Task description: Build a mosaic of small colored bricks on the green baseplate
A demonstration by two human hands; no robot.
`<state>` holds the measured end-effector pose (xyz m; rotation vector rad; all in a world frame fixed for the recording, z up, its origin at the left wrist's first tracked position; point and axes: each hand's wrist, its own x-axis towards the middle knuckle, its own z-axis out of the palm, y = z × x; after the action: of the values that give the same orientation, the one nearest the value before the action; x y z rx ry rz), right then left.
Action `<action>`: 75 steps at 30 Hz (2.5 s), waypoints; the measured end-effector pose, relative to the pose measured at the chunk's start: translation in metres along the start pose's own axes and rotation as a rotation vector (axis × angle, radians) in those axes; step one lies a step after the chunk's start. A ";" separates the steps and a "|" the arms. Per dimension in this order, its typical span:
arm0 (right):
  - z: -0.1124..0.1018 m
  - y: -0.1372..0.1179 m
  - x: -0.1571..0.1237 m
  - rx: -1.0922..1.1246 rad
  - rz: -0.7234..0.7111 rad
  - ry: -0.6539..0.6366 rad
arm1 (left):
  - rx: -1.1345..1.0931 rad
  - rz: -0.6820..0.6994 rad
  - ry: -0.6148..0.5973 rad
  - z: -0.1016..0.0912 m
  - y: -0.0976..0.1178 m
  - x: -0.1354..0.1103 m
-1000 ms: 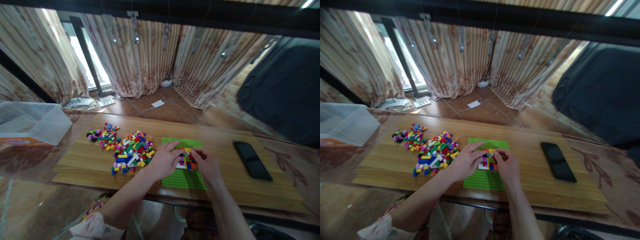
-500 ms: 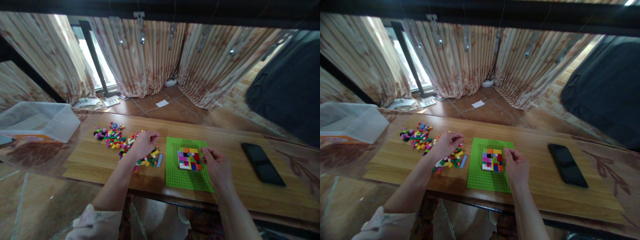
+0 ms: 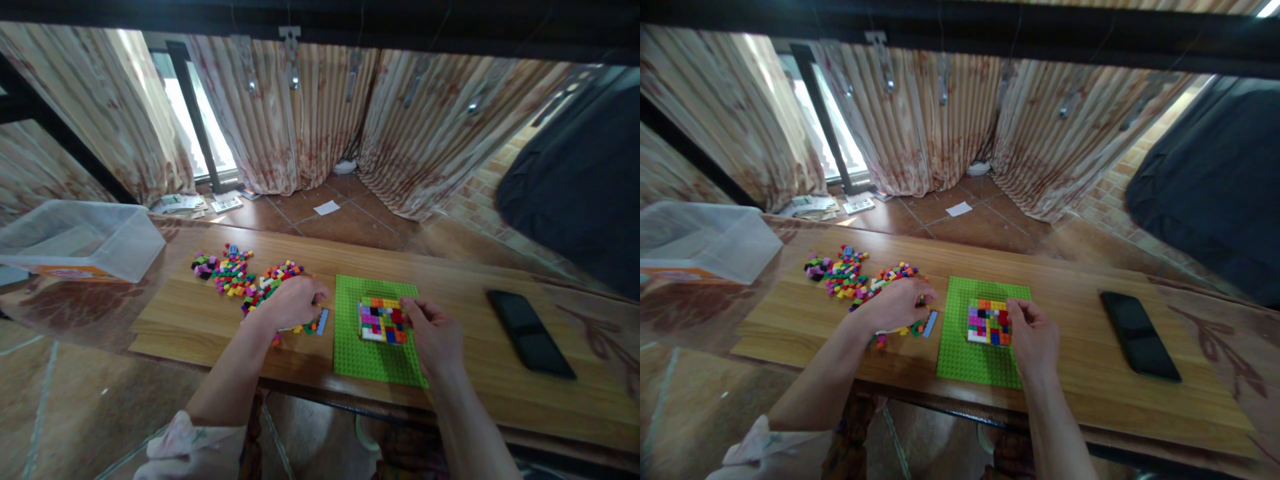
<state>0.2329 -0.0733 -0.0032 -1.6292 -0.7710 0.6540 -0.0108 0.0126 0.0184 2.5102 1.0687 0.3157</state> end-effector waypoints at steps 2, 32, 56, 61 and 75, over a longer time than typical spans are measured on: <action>0.000 0.000 0.000 -0.002 -0.003 0.005 | 0.016 0.010 -0.002 0.001 0.001 0.000; 0.001 -0.010 -0.005 -0.113 -0.128 0.019 | -0.530 0.021 0.171 0.022 0.044 0.020; 0.000 -0.010 -0.006 -0.142 -0.161 0.032 | -1.154 -0.068 -0.064 0.020 0.043 0.019; -0.001 -0.009 -0.004 -0.175 -0.159 0.052 | -1.179 -0.007 -0.086 0.024 0.045 0.019; -0.004 -0.013 -0.011 -0.069 -0.195 -0.133 | -0.716 0.071 0.037 0.028 0.064 0.021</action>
<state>0.2275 -0.0826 0.0104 -1.5597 -1.0458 0.6056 0.0542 -0.0205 0.0230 1.8999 0.7047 0.6377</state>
